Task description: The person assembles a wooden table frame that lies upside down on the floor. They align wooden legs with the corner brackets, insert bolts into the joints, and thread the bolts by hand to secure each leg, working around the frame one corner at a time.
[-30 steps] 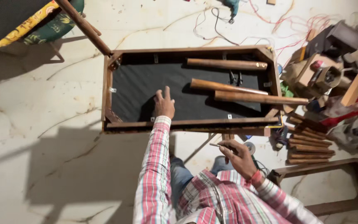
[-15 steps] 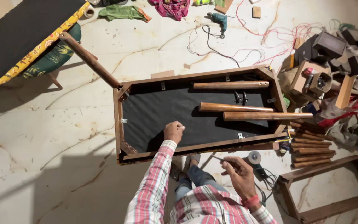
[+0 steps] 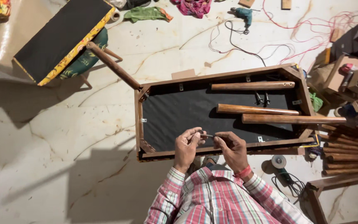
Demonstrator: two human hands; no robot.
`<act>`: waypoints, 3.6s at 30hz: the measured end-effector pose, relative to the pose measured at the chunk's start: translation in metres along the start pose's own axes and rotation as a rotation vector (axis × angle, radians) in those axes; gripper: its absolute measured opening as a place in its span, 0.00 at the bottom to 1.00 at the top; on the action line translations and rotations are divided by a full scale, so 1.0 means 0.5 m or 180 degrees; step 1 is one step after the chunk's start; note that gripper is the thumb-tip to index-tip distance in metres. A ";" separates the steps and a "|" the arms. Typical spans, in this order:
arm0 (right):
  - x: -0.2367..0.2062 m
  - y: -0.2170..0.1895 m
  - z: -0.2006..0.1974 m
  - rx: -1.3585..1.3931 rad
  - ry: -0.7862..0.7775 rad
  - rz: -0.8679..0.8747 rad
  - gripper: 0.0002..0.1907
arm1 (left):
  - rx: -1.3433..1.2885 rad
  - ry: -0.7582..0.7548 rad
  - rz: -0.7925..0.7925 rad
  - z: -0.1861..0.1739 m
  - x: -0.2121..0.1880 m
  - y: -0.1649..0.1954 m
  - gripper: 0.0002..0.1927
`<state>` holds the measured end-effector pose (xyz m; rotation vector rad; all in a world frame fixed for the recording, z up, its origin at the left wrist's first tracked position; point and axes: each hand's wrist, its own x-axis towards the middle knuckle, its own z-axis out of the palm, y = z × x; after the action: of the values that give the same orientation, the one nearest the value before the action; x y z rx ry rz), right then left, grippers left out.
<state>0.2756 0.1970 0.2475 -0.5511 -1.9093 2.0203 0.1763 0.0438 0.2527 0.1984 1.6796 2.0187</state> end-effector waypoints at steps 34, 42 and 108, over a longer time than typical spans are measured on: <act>0.150 0.258 -0.202 -0.2492 -0.0499 0.0349 0.13 | 0.3263 -0.0706 -0.0574 0.165 0.191 -0.191 0.15; 0.151 0.254 -0.189 -0.3037 -0.0249 -0.0204 0.11 | 0.4600 -0.1226 0.1300 0.233 0.385 -0.306 0.18; 0.048 0.092 0.373 -0.0134 -0.4028 0.0587 0.25 | -0.4428 0.2435 -0.0155 -0.234 -0.325 -0.263 0.28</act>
<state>0.1677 0.0413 0.2072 0.8177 -2.5235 2.7543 0.3046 -0.1196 0.1335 -1.1568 0.1765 2.8598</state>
